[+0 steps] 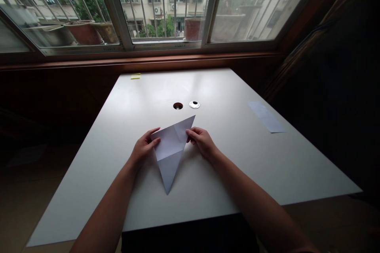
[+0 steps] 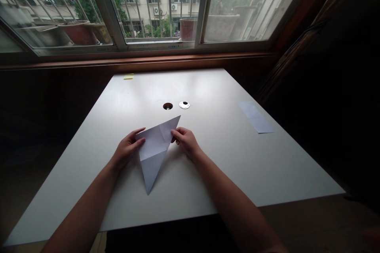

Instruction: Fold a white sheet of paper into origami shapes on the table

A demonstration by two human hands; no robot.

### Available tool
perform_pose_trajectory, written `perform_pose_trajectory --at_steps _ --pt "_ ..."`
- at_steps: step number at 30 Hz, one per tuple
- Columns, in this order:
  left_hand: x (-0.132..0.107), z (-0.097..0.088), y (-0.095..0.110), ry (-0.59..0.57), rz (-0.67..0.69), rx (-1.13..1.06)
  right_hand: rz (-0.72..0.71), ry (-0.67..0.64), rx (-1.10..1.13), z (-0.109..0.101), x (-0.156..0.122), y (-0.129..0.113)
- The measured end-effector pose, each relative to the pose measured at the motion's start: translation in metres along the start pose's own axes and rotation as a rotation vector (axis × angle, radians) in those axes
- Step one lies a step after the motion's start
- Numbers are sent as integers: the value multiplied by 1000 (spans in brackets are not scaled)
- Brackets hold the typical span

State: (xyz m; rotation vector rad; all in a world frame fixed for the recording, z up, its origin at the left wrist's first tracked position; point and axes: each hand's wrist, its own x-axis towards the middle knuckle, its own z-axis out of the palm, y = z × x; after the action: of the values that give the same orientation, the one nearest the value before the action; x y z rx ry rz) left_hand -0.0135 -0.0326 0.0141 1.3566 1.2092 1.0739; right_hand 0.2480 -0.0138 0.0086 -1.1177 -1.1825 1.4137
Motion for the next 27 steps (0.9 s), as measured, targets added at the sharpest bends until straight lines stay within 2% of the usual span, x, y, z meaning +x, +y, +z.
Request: perform_pose_trajectory --at_steps 7,11,15,18,22,27 --pt "7 -4 -7 208 119 -54 -21 115 22 2 -1 4" --pt "5 -7 -4 266 284 168 -53 174 62 2 0 6" --pt "-1 -1 3 162 534 526 19 175 104 3 -1 3" --pt "-5 9 8 46 682 714 57 156 116 4 -1 0" --pt "-9 23 10 -55 756 896 94 153 94 6 0 -2" --pt "-11 35 8 -62 750 1006 126 147 85 9 -2 1"
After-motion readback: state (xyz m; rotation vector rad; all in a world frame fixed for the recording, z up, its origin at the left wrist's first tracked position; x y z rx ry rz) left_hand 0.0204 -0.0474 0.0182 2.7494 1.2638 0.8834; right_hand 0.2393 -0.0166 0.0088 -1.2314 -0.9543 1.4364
